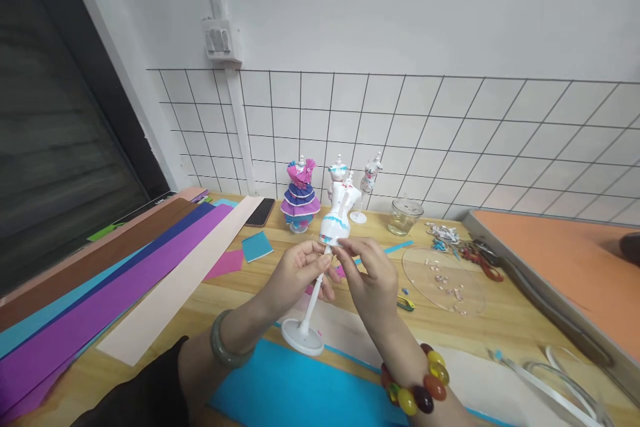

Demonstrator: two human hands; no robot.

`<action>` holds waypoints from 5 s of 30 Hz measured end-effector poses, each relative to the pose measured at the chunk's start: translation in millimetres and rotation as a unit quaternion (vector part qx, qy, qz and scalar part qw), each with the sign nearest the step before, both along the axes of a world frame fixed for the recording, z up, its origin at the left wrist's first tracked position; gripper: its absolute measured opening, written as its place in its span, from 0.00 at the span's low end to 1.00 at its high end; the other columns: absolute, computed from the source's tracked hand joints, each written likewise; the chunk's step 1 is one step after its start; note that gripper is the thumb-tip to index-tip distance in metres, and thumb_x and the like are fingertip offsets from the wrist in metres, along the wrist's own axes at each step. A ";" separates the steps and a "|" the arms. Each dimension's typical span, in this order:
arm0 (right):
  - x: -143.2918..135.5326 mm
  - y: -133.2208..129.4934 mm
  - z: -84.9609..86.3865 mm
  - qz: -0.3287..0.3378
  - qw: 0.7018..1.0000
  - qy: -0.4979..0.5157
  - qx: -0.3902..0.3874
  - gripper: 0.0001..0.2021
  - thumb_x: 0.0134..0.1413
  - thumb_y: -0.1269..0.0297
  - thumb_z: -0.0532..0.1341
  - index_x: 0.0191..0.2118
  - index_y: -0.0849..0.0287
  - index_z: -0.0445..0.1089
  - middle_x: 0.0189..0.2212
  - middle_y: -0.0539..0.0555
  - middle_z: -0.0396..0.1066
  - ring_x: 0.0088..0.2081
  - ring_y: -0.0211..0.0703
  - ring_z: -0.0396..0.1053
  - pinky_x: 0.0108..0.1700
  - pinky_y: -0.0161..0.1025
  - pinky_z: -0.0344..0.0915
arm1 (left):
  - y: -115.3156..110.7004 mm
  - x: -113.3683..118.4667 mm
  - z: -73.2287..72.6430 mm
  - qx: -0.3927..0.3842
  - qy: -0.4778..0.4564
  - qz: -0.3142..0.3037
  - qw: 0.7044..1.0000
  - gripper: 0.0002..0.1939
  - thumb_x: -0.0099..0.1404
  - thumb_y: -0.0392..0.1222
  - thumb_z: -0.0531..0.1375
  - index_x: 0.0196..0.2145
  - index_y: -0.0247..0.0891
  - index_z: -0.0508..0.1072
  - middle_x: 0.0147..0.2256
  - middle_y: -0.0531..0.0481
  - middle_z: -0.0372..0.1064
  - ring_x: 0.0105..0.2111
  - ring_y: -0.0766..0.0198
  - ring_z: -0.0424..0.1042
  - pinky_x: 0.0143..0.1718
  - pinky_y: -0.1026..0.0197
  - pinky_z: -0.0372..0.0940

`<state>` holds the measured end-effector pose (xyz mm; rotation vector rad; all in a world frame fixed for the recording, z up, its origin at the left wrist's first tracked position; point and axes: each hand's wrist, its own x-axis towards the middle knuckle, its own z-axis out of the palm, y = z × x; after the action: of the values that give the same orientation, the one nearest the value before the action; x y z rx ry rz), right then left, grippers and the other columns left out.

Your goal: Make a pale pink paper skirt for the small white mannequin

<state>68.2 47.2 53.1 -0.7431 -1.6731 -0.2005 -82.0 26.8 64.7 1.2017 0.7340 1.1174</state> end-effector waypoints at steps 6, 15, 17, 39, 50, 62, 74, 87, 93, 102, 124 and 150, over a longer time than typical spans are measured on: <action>-0.4 -0.1 0.0 0.006 1.000 -0.005 -0.005 0.04 0.60 0.69 0.63 0.35 0.54 0.75 0.30 0.53 0.76 0.32 0.44 0.75 0.33 0.42 0.71 | -0.1 1.1 -2.2 0.003 0.000 0.010 1.000 0.20 0.60 0.55 0.64 0.38 0.35 0.67 0.27 0.50 0.73 0.19 0.67 0.72 0.21 0.66 0.63; -1.5 -0.6 0.4 0.005 1.000 0.004 -0.018 0.02 0.60 0.68 0.63 0.36 0.54 0.74 0.30 0.53 0.76 0.29 0.42 0.74 0.30 0.40 0.71 | 0.6 2.0 -2.0 -0.001 0.005 0.014 1.000 0.22 0.59 0.57 0.64 0.39 0.35 0.67 0.27 0.50 0.73 0.19 0.65 0.72 0.22 0.64 0.63; -1.5 -1.0 0.4 0.009 1.000 0.001 -0.023 0.03 0.60 0.68 0.63 0.36 0.54 0.75 0.30 0.53 0.76 0.29 0.42 0.74 0.30 0.40 0.71 | 0.4 2.2 -2.3 0.000 0.008 0.020 1.000 0.21 0.60 0.56 0.63 0.39 0.35 0.67 0.27 0.50 0.73 0.19 0.65 0.72 0.22 0.64 0.64; -1.3 0.5 -2.0 0.030 0.999 0.009 -0.044 0.04 0.60 0.69 0.62 0.35 0.55 0.74 0.29 0.53 0.75 0.31 0.43 0.74 0.32 0.40 0.70 | 1.2 2.2 -3.9 0.009 0.019 0.022 1.000 0.21 0.60 0.56 0.63 0.38 0.34 0.67 0.27 0.49 0.73 0.18 0.66 0.72 0.23 0.63 0.67; -1.9 2.5 -7.9 0.031 0.998 0.018 -0.049 0.04 0.60 0.71 0.62 0.37 0.56 0.73 0.31 0.53 0.74 0.31 0.41 0.72 0.31 0.38 0.69 | 1.8 1.5 -3.4 -0.013 0.041 0.033 0.999 0.19 0.61 0.53 0.62 0.38 0.33 0.67 0.27 0.50 0.73 0.19 0.67 0.72 0.22 0.64 0.66; -1.2 2.6 -9.5 0.063 0.990 0.065 -0.111 0.05 0.58 0.68 0.63 0.31 0.54 0.72 0.28 0.52 0.74 0.32 0.43 0.71 0.33 0.40 0.67 | 0.4 2.2 -1.9 -0.013 0.035 0.030 0.999 0.17 0.62 0.51 0.62 0.39 0.33 0.67 0.26 0.50 0.72 0.19 0.66 0.72 0.24 0.63 0.66; 0.3 4.9 2.8 0.168 0.890 0.211 -0.368 0.15 0.51 0.48 0.67 0.31 0.56 0.75 0.22 0.50 0.73 0.26 0.41 0.72 0.30 0.38 0.69 | 12.3 -1.2 -5.2 -0.020 -0.013 0.083 0.996 0.17 0.63 0.50 0.61 0.40 0.34 0.65 0.29 0.51 0.71 0.22 0.69 0.71 0.26 0.64 0.64; -7.5 2.3 6.2 0.173 0.818 0.244 -0.491 0.20 0.40 0.44 0.71 0.27 0.58 0.73 0.21 0.50 0.70 0.24 0.37 0.64 0.22 0.34 0.55 | 11.8 0.2 -9.8 -0.004 -0.026 0.067 0.997 0.17 0.59 0.49 0.66 0.37 0.33 0.71 0.21 0.60 0.57 0.19 0.75 0.52 0.22 0.66 0.49; -6.5 2.9 3.3 0.191 0.805 0.247 -0.504 0.18 0.40 0.47 0.72 0.26 0.58 0.73 0.20 0.49 0.69 0.24 0.36 0.63 0.27 0.34 0.58 | 15.1 0.0 -13.4 -0.003 0.045 0.115 0.992 0.12 0.61 0.48 0.61 0.33 0.35 0.69 0.20 0.59 0.56 0.19 0.74 0.52 0.21 0.65 0.49; -0.2 10.3 -3.4 0.306 0.704 0.273 -0.580 0.17 0.40 0.50 0.74 0.25 0.58 0.73 0.19 0.48 0.67 0.24 0.34 0.63 0.30 0.35 0.62 | 16.9 -0.7 -13.5 0.004 0.043 0.074 0.996 0.09 0.62 0.45 0.59 0.30 0.37 0.65 0.19 0.61 0.54 0.17 0.74 0.48 0.20 0.66 0.46; 7.4 12.2 -1.8 0.243 0.748 0.252 -0.564 0.20 0.36 0.52 0.76 0.39 0.53 0.80 0.30 0.51 0.77 0.28 0.38 0.70 0.33 0.38 0.68 | 18.0 -7.8 -12.9 -0.041 -0.003 0.060 0.997 0.14 0.61 0.48 0.62 0.30 0.38 0.63 0.19 0.62 0.49 0.17 0.76 0.48 0.20 0.67 0.44; 90.1 54.3 -8.7 -0.047 0.864 0.072 -0.497 0.18 0.47 0.47 0.66 0.28 0.59 0.76 0.22 0.55 0.73 0.26 0.45 0.70 0.30 0.42 0.65 | 11.5 -5.8 1.7 -0.074 0.040 0.045 0.995 0.15 0.59 0.49 0.64 0.36 0.34 0.70 0.20 0.61 0.52 0.18 0.75 0.50 0.20 0.66 0.43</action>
<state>158.3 101.6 44.4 -1.5570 -1.5316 0.7021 -87.7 38.3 66.4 1.1022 0.9251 1.0745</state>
